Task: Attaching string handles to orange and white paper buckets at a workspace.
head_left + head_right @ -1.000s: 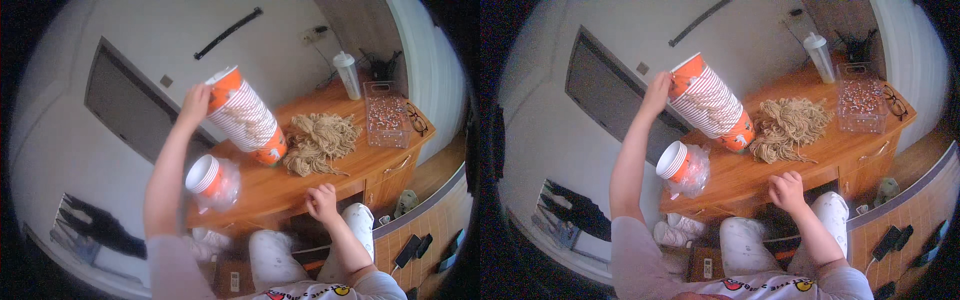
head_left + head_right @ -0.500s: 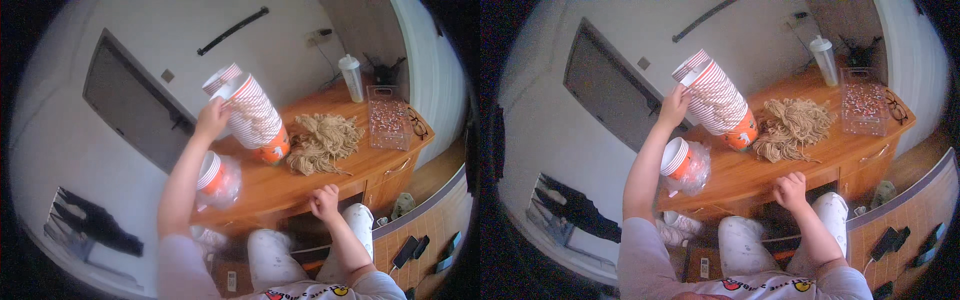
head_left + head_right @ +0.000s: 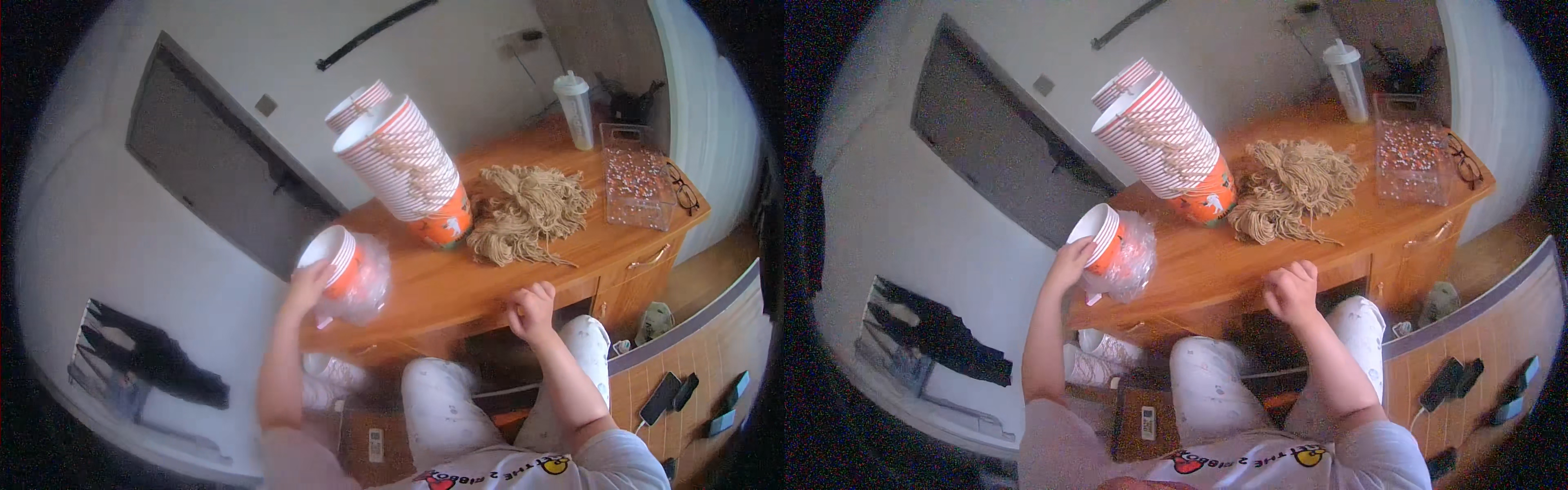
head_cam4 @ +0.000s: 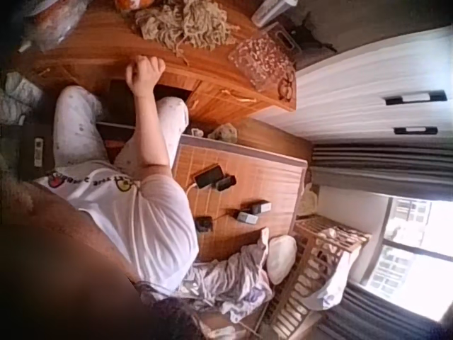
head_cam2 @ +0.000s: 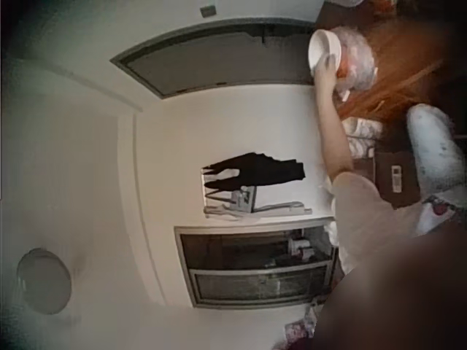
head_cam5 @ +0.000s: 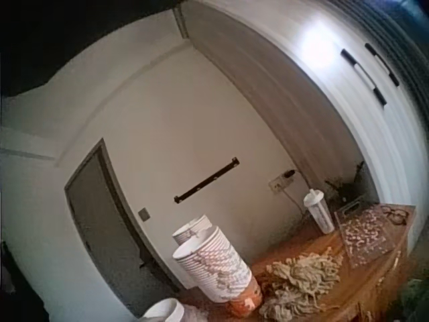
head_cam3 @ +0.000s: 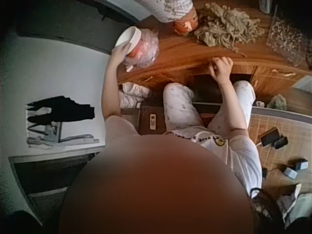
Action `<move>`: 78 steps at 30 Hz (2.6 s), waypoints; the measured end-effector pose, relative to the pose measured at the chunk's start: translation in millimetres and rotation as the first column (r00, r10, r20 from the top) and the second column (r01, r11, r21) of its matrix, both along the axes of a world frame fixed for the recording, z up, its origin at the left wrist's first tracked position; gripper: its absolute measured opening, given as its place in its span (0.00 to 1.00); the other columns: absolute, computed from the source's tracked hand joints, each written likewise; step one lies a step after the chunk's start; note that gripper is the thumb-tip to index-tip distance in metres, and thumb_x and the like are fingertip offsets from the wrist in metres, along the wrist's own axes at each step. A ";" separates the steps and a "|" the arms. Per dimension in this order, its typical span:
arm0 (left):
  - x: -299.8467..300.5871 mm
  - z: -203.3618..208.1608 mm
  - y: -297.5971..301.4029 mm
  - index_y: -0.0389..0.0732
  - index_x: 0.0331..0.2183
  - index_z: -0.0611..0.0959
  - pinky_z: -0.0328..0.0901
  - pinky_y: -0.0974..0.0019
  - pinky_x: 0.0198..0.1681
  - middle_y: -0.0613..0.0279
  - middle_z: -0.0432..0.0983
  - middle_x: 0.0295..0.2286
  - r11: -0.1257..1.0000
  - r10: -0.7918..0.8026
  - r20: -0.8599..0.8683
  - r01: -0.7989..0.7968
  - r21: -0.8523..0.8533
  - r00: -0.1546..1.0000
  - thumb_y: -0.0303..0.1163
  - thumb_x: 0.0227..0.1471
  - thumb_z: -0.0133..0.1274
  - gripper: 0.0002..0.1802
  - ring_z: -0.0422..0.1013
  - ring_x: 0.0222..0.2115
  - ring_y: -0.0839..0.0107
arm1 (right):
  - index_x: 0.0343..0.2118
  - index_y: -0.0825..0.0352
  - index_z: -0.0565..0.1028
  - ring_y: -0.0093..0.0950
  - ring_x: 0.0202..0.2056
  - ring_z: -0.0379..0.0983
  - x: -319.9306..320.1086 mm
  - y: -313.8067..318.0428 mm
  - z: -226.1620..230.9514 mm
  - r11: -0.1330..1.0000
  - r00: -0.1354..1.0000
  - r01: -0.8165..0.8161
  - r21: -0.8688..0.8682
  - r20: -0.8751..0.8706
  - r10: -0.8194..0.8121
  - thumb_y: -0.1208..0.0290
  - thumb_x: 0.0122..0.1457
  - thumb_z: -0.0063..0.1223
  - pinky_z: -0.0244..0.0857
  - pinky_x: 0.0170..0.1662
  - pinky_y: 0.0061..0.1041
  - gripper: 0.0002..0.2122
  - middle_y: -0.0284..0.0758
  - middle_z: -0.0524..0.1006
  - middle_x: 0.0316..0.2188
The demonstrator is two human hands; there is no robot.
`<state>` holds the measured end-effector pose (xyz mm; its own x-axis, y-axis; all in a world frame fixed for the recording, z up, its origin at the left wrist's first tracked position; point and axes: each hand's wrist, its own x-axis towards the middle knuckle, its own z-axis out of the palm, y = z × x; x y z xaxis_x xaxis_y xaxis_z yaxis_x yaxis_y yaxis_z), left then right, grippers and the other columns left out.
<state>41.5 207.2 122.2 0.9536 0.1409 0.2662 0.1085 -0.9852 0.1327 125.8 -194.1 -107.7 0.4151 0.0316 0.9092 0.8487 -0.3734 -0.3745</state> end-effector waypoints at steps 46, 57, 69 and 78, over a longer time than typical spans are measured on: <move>-71.5 69.5 -78.6 0.41 0.29 0.81 0.59 0.52 0.54 0.63 0.77 0.28 0.897 -0.298 0.555 0.029 0.441 0.776 0.23 0.46 0.58 0.05 0.72 0.35 0.63 | 0.46 0.72 0.75 0.31 0.49 0.70 -28.7 -50.1 118.7 0.936 0.853 -0.086 0.342 -0.459 0.246 0.77 0.60 0.50 0.61 0.53 0.25 0.12 0.41 0.75 0.45; -75.0 -28.0 -168.2 0.45 0.28 0.82 0.63 0.60 0.38 0.64 0.79 0.26 0.910 -0.402 0.409 0.409 0.075 0.819 0.29 0.40 0.65 0.09 0.73 0.29 0.64 | 0.40 0.72 0.77 0.30 0.44 0.73 -37.7 -75.2 125.4 0.927 0.898 0.014 0.376 -0.412 0.153 0.82 0.55 0.54 0.64 0.49 0.24 0.09 0.40 0.78 0.39; -53.0 -65.8 -191.5 0.46 0.32 0.83 0.61 0.59 0.40 0.66 0.78 0.26 0.923 -0.384 0.436 0.351 0.158 0.814 0.29 0.44 0.61 0.09 0.72 0.30 0.64 | 0.29 0.65 0.78 0.41 0.31 0.75 -2.6 -62.0 99.5 0.961 0.924 0.264 0.080 -0.305 -0.229 0.78 0.46 0.58 0.69 0.35 0.33 0.06 0.41 0.78 0.26; -55.5 -129.7 -177.7 0.37 0.48 0.73 0.54 0.51 0.56 0.49 0.65 0.52 0.928 -0.318 0.710 0.360 0.098 0.628 0.28 0.47 0.57 0.24 0.60 0.52 0.52 | 0.31 0.59 0.80 0.43 0.31 0.76 85.8 -27.1 81.0 0.866 0.762 0.286 -0.409 -0.450 -0.465 0.73 0.50 0.50 0.69 0.35 0.40 0.08 0.43 0.78 0.26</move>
<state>-14.0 29.6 -7.6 0.4658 -0.1213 0.8765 -0.3777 -0.9230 0.0730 211.6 -221.1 -26.7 0.8531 0.0009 0.5218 0.3229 -0.7864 -0.5266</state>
